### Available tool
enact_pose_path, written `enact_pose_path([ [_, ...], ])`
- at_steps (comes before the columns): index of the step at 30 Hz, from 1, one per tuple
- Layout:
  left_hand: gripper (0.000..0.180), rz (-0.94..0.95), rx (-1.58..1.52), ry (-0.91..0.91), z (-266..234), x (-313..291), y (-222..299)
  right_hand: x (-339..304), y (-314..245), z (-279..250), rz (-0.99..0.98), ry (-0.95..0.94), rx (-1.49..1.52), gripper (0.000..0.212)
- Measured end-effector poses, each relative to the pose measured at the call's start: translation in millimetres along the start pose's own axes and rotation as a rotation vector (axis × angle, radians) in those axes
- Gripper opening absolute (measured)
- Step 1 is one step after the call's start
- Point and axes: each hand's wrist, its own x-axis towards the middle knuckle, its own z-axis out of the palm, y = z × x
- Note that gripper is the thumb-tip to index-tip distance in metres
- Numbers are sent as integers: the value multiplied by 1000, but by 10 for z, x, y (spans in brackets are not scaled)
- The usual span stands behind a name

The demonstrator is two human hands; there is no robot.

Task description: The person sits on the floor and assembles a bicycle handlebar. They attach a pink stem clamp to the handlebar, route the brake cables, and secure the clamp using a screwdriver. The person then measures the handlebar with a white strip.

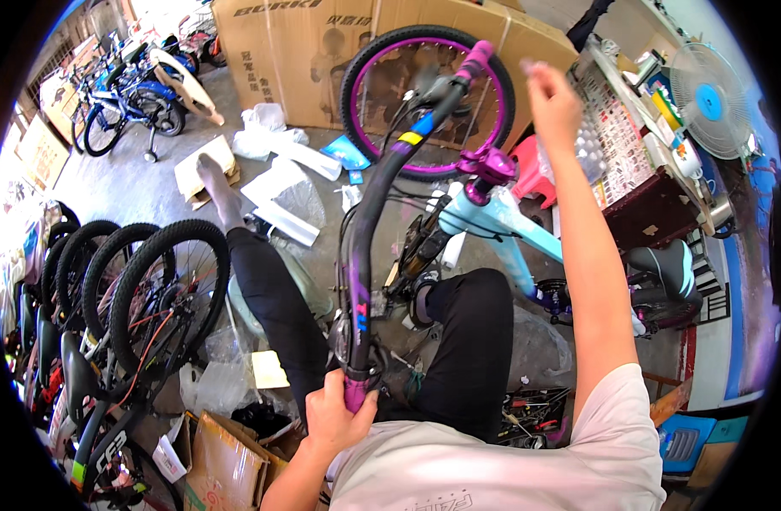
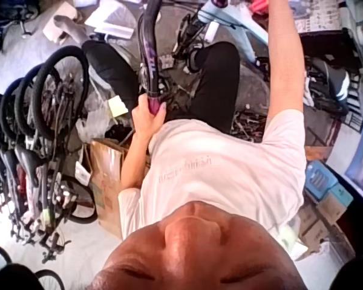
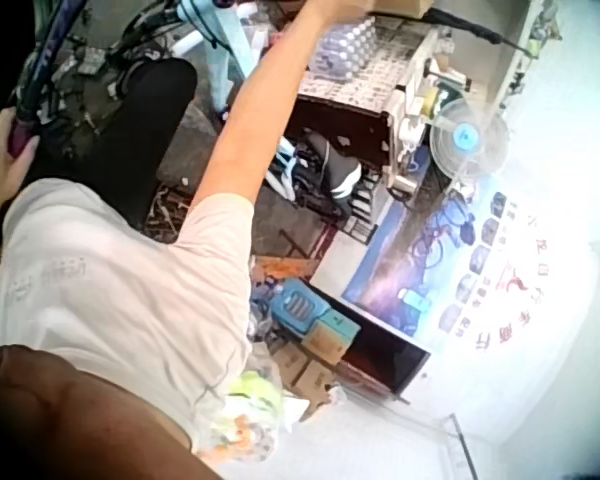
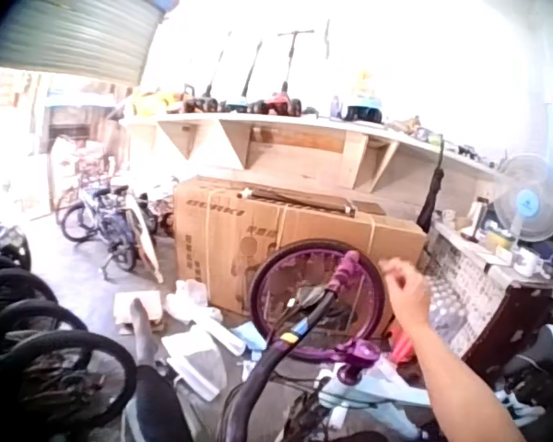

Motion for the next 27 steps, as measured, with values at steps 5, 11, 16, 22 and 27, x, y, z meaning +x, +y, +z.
enact_pose_path([
  [5, 38, -81, -47, 48, -37, -75, -60, -429, 442, -57, 229, -479, -474, 22],
  [11, 37, -125, -66, 41, -64, -10, -15, -566, 706, 6, 160, -314, -176, 23],
  [16, 36, -142, -90, 35, -55, 10, -17, -353, 176, 9, 457, -549, -45, 30],
  [22, 34, -202, -106, -12, -123, 63, -16, -388, -304, 112, 431, -756, 580, 32],
  [27, 33, -416, -700, -196, -404, 314, 188, -603, -540, 115, 433, -939, 694, 26],
])
